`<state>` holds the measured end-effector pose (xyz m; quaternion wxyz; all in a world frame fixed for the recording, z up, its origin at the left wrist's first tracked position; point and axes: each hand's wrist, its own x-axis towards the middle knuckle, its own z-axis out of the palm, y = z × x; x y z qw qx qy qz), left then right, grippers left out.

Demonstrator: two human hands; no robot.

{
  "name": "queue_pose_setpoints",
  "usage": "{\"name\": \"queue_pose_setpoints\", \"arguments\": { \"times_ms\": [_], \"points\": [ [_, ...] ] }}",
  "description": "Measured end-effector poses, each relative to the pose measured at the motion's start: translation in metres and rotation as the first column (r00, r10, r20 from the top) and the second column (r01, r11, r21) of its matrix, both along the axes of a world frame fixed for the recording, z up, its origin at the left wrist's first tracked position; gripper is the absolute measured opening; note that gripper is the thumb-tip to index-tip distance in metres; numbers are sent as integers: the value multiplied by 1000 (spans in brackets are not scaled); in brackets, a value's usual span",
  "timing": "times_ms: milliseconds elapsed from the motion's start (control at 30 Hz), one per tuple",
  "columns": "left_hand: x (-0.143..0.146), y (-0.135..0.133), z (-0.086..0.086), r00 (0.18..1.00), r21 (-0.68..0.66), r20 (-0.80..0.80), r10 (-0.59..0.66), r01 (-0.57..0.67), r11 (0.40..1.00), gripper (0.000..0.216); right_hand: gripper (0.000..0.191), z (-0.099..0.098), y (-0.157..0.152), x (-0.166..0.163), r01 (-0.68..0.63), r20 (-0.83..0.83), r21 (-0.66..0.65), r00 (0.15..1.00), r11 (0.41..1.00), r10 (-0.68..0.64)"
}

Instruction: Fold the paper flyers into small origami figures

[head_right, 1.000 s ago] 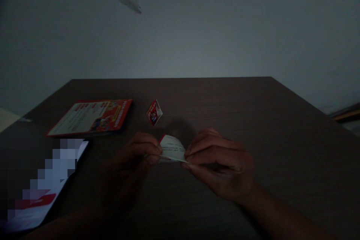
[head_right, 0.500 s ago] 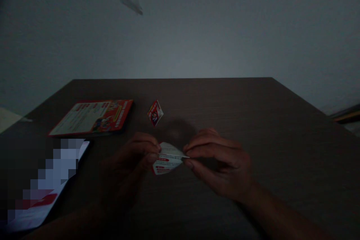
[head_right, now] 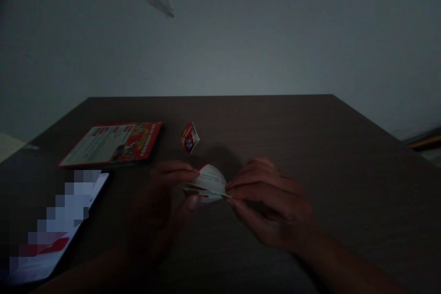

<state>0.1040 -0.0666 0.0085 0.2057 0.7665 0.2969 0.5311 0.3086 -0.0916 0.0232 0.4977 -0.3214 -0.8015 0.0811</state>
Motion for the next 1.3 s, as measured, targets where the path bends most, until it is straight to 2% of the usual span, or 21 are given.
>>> {"name": "queue_pose_setpoints", "arguments": {
  "times_ms": [133,267,333,367,400,433,567,700,967,1167,1300],
  "points": [
    [0,-1,2,984,226,-152,87,-51,973,32,23,8,0,-2,12,134,58,991,998,-20],
    [-2,0,2,956,283,-288,47,38,958,35,19,13,0,-4,21,241,133,969,991,-53],
    [-3,2,1,958,307,-281,52,39,951,31,18,13,0,-5,31,275,145,959,989,-70],
    [-3,3,1,961,284,-264,80,-2,959,30,17,12,0,-5,34,282,145,957,989,-74],
    [-2,4,1,964,322,-261,54,34,946,29,17,12,-1,-5,35,282,144,957,989,-75],
    [-2,5,1,959,307,-279,43,46,951,30,17,11,-1,-5,33,281,141,957,989,-72],
    [2,4,8,984,328,-180,15,46,944,21,18,9,0,-5,27,268,142,961,989,-65],
    [4,2,13,987,295,-161,8,41,955,20,17,9,1,-3,15,298,194,952,981,-74],
    [4,2,11,983,286,-181,-23,75,955,21,9,14,0,-5,9,343,249,934,968,-97],
    [4,2,10,979,278,-191,-76,128,952,20,9,11,2,-6,-14,319,245,946,969,-67],
    [4,0,7,989,274,-138,-60,96,957,17,7,11,1,-8,0,308,198,949,980,-62]
  ]
}}
